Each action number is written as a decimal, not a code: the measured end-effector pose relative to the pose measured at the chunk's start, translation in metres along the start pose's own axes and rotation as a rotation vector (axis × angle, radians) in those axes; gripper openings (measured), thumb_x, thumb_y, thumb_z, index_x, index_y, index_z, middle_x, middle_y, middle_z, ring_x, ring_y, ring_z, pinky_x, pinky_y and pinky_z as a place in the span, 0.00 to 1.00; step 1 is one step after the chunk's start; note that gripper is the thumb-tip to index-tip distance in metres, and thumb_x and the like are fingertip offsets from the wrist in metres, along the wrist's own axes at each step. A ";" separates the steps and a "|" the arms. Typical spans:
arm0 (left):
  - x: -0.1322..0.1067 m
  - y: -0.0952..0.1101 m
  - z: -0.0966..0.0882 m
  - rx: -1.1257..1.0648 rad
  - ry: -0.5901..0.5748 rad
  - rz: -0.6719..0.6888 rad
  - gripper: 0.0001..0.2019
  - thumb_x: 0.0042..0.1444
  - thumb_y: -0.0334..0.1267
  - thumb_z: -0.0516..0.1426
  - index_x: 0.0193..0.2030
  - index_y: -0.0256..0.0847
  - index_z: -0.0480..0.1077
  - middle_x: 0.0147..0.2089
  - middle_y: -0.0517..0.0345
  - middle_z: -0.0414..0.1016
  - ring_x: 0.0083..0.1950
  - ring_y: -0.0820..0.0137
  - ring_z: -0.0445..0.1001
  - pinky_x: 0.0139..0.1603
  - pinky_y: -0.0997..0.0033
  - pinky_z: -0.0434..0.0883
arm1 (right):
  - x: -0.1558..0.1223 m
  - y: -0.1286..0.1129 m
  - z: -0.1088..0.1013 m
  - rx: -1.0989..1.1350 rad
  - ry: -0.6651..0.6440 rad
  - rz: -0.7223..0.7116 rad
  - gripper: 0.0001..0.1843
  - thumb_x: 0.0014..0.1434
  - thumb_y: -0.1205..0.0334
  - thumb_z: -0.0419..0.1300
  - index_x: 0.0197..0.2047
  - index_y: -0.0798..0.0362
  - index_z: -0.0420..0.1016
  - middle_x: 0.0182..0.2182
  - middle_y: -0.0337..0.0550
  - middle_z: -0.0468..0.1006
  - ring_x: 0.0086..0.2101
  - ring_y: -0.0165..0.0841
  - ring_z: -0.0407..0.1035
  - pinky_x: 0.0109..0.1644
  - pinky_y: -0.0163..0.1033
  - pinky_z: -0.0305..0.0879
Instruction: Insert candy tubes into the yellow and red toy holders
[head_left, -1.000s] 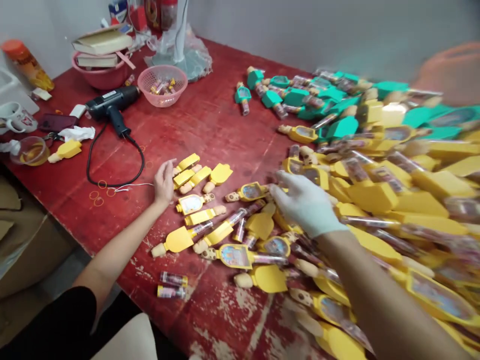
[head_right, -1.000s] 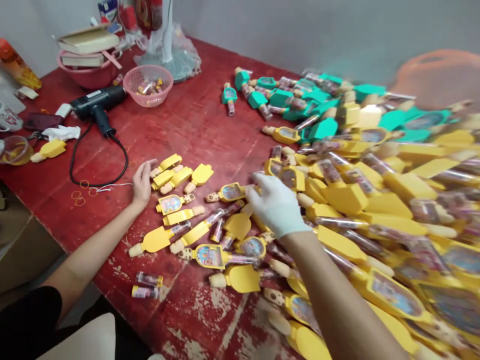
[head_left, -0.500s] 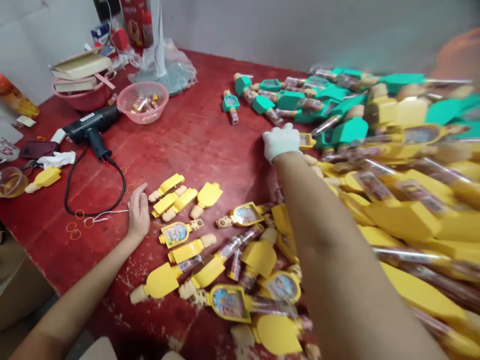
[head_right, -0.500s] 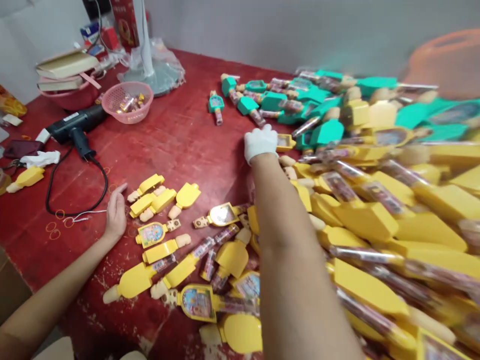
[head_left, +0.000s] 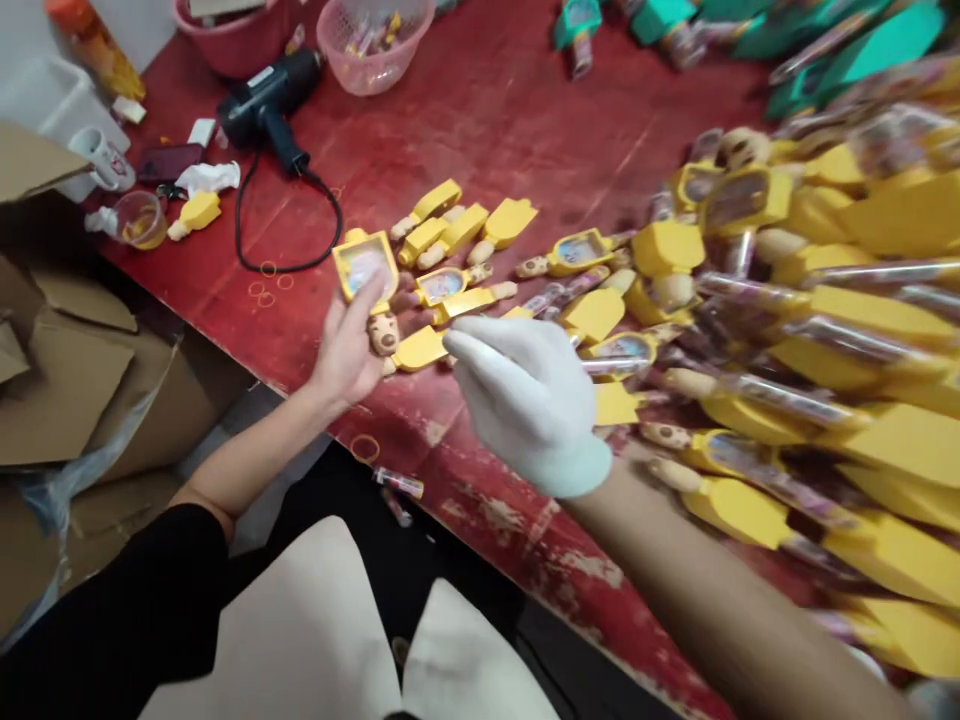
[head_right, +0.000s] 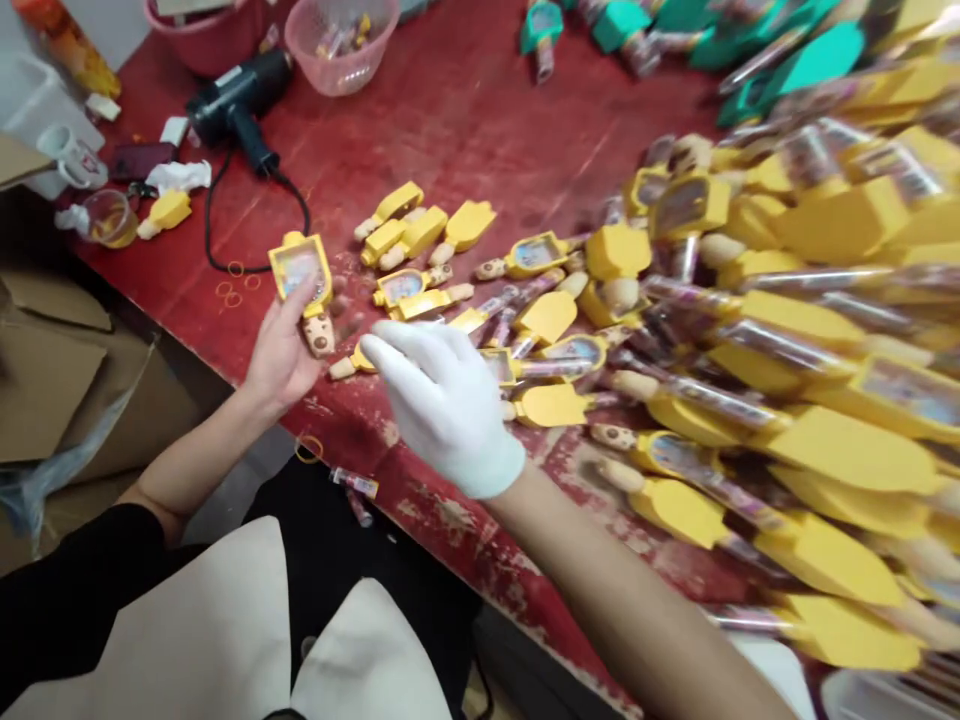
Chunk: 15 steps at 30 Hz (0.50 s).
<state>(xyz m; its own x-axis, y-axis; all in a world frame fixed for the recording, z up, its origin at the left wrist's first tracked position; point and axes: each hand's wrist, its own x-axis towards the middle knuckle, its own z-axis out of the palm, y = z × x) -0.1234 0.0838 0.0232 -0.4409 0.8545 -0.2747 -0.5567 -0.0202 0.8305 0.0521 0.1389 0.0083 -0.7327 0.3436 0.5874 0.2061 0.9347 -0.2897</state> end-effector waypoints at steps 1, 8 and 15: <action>-0.005 -0.001 -0.014 0.016 0.063 0.053 0.18 0.62 0.48 0.62 0.55 0.43 0.67 0.48 0.55 0.80 0.46 0.68 0.82 0.51 0.64 0.80 | -0.014 -0.008 0.008 0.009 -0.021 0.114 0.16 0.69 0.67 0.53 0.55 0.50 0.76 0.51 0.50 0.80 0.50 0.39 0.74 0.54 0.47 0.72; -0.010 -0.040 -0.096 0.135 0.251 0.038 0.15 0.61 0.43 0.62 0.50 0.42 0.66 0.46 0.56 0.80 0.43 0.70 0.82 0.42 0.73 0.80 | -0.101 -0.067 0.045 0.130 -0.371 0.312 0.14 0.69 0.56 0.56 0.52 0.53 0.77 0.45 0.50 0.80 0.44 0.38 0.73 0.48 0.41 0.71; -0.046 -0.079 -0.098 0.174 0.175 -0.071 0.14 0.58 0.41 0.61 0.49 0.41 0.67 0.45 0.57 0.80 0.39 0.70 0.82 0.32 0.76 0.76 | -0.156 -0.115 0.068 -0.189 -0.573 0.166 0.18 0.70 0.68 0.52 0.58 0.50 0.76 0.50 0.51 0.79 0.42 0.39 0.69 0.42 0.42 0.64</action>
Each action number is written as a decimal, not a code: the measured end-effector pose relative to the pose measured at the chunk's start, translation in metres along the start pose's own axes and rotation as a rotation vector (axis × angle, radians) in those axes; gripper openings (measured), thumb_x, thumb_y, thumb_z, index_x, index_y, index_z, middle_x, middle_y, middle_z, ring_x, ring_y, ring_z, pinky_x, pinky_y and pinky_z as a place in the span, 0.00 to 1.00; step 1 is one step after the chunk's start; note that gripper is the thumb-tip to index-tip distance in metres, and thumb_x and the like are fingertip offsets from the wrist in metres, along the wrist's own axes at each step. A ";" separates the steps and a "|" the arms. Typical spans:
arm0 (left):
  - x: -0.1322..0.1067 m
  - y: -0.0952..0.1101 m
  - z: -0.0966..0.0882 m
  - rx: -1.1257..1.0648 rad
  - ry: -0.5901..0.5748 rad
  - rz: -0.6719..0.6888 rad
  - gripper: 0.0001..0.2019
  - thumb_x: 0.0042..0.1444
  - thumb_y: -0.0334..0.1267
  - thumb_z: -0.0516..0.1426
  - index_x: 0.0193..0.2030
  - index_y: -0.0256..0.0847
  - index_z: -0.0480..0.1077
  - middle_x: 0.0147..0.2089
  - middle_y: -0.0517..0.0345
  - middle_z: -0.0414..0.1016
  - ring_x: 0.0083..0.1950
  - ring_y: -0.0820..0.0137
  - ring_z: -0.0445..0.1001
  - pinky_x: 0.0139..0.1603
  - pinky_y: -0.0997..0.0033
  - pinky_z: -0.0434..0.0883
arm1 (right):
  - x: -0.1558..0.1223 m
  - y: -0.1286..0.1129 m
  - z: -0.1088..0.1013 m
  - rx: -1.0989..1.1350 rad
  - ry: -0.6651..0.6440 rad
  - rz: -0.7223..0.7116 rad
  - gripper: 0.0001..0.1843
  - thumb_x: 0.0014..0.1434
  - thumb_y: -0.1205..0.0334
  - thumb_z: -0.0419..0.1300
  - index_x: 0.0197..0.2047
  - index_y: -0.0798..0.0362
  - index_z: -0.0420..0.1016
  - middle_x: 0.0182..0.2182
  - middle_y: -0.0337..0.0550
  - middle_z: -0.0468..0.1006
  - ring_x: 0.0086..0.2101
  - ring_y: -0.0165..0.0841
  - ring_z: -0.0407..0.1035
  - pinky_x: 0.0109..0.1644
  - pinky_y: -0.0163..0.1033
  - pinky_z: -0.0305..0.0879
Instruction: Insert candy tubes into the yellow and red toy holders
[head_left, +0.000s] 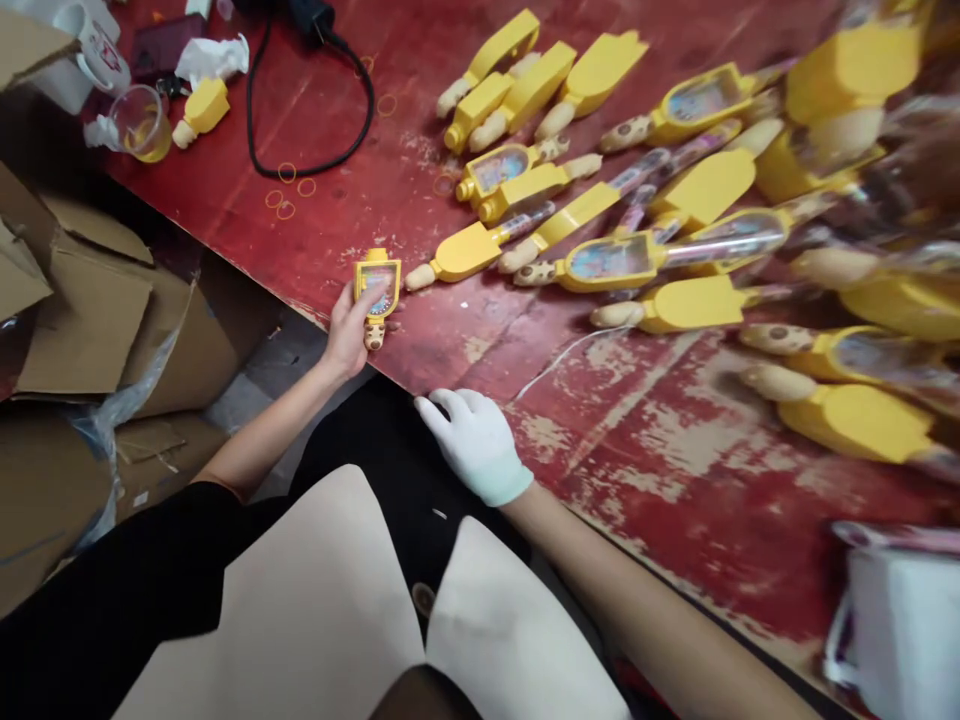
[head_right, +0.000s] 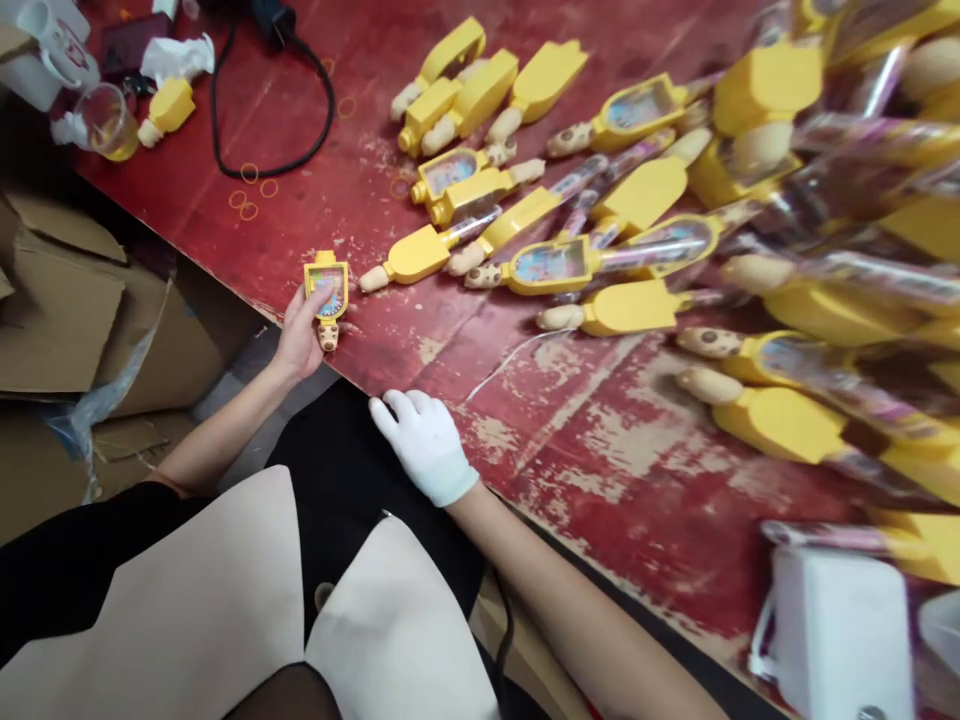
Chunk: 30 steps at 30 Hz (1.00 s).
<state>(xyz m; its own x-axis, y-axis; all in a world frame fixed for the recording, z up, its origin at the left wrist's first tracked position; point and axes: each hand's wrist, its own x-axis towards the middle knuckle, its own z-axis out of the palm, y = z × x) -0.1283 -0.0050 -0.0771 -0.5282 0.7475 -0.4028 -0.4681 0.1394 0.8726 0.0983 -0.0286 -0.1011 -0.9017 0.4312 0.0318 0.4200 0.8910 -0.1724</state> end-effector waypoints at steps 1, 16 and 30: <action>-0.005 -0.002 -0.001 0.010 -0.013 -0.005 0.14 0.58 0.41 0.61 0.48 0.41 0.67 0.44 0.57 0.80 0.38 0.70 0.82 0.31 0.77 0.76 | -0.006 -0.003 0.003 0.026 -0.006 -0.009 0.18 0.70 0.68 0.52 0.57 0.50 0.77 0.49 0.51 0.79 0.42 0.39 0.69 0.43 0.43 0.64; -0.073 -0.032 -0.036 0.072 -0.236 -0.053 0.20 0.50 0.49 0.62 0.45 0.38 0.68 0.44 0.49 0.82 0.32 0.70 0.80 0.24 0.76 0.70 | -0.036 -0.011 0.060 0.193 -0.212 0.485 0.30 0.61 0.67 0.51 0.66 0.62 0.68 0.60 0.66 0.73 0.58 0.54 0.68 0.63 0.57 0.63; -0.123 -0.037 -0.049 0.215 -0.528 -0.228 0.26 0.51 0.53 0.67 0.50 0.38 0.69 0.44 0.50 0.80 0.35 0.69 0.80 0.26 0.78 0.72 | -0.118 -0.031 -0.012 0.571 0.432 0.596 0.14 0.65 0.53 0.62 0.50 0.51 0.79 0.43 0.49 0.81 0.40 0.40 0.77 0.48 0.47 0.75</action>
<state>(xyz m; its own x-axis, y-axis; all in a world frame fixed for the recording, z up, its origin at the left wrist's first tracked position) -0.0807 -0.1344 -0.0734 0.0164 0.8964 -0.4429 -0.3453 0.4208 0.8388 0.1927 -0.1055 -0.0874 -0.3890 0.9126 0.1258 0.5840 0.3499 -0.7324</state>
